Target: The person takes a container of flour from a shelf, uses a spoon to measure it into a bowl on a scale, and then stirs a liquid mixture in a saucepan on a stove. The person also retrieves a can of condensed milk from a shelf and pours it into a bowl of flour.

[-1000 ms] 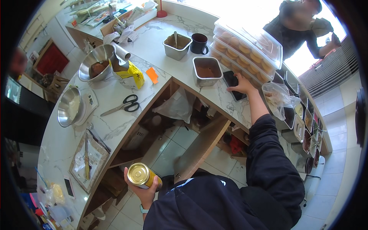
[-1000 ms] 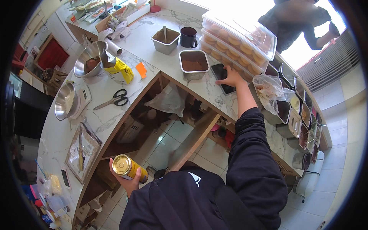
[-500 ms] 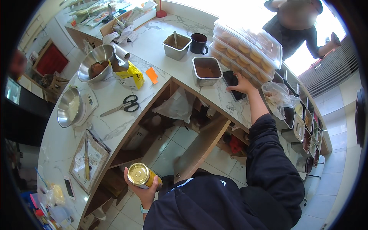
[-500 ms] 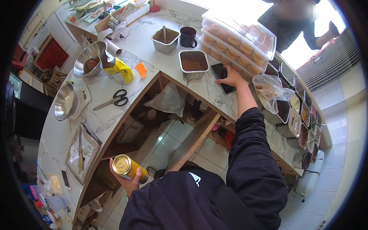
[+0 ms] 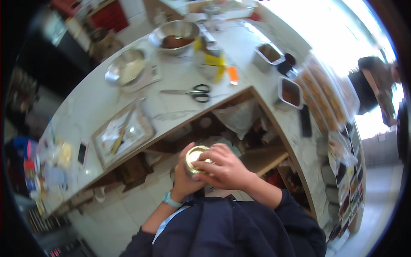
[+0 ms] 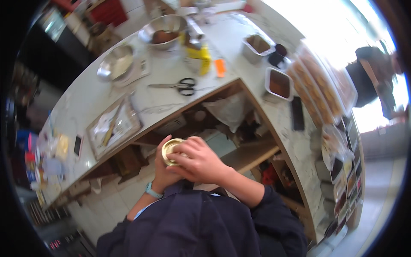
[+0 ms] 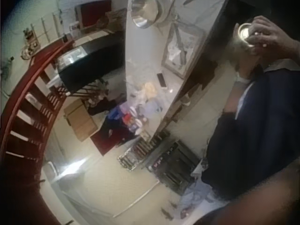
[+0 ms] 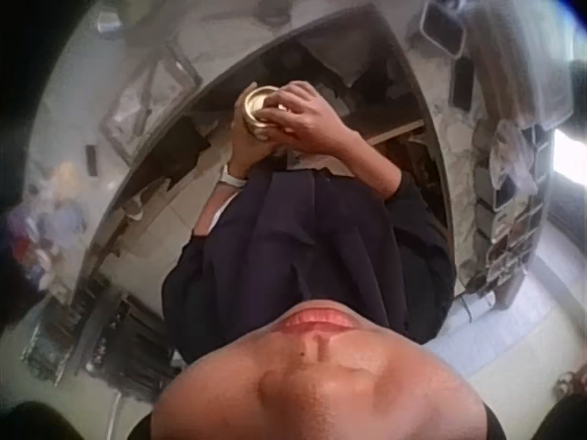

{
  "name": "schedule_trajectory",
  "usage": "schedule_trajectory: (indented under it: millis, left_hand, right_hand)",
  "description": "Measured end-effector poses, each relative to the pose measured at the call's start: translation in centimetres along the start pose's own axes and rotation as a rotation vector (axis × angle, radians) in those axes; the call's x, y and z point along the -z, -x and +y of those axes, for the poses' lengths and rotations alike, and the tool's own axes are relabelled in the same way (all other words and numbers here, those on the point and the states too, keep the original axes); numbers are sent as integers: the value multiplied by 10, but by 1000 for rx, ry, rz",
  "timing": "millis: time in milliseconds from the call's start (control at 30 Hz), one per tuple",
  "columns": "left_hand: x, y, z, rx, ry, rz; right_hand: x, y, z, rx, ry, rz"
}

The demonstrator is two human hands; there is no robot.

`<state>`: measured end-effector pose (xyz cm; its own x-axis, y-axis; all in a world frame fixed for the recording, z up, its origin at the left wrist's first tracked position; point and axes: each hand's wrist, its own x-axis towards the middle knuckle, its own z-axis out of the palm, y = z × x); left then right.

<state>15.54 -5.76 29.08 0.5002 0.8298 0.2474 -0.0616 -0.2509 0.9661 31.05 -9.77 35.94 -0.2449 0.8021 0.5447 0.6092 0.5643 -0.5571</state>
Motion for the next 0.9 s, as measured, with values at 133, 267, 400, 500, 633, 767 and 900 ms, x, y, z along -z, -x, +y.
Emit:
schedule_trajectory:
  millis: [133, 267, 400, 500, 633, 767, 900]
  left_hand:
    - [36, -7, -2, -15, -46, -19]
    - [89, -13, -13, -58, -19, -76]
    - [151, -20, -15, -100, -40, -63]
    - [204, -22, 0, -65, -17, -46]
    - [268, -16, 3, -91, -91, 76]
    - [316, -2, 8, -52, -118, 217]
    - [339, 4, 13, 3, -58, 351]
  right_hand:
    - [-16, -28, -13, -59, 50, -41]
    - [-50, -64, -27, -74, 99, -70]
    - [-92, -113, -41, 13, 160, -36]
    - [-122, -151, -47, 74, 172, 118]
    - [-173, -204, -23, -284, -155, 406]
    - [-233, -251, 33, -701, -384, 262]
    - [-287, -261, 81, -731, -46, 126]
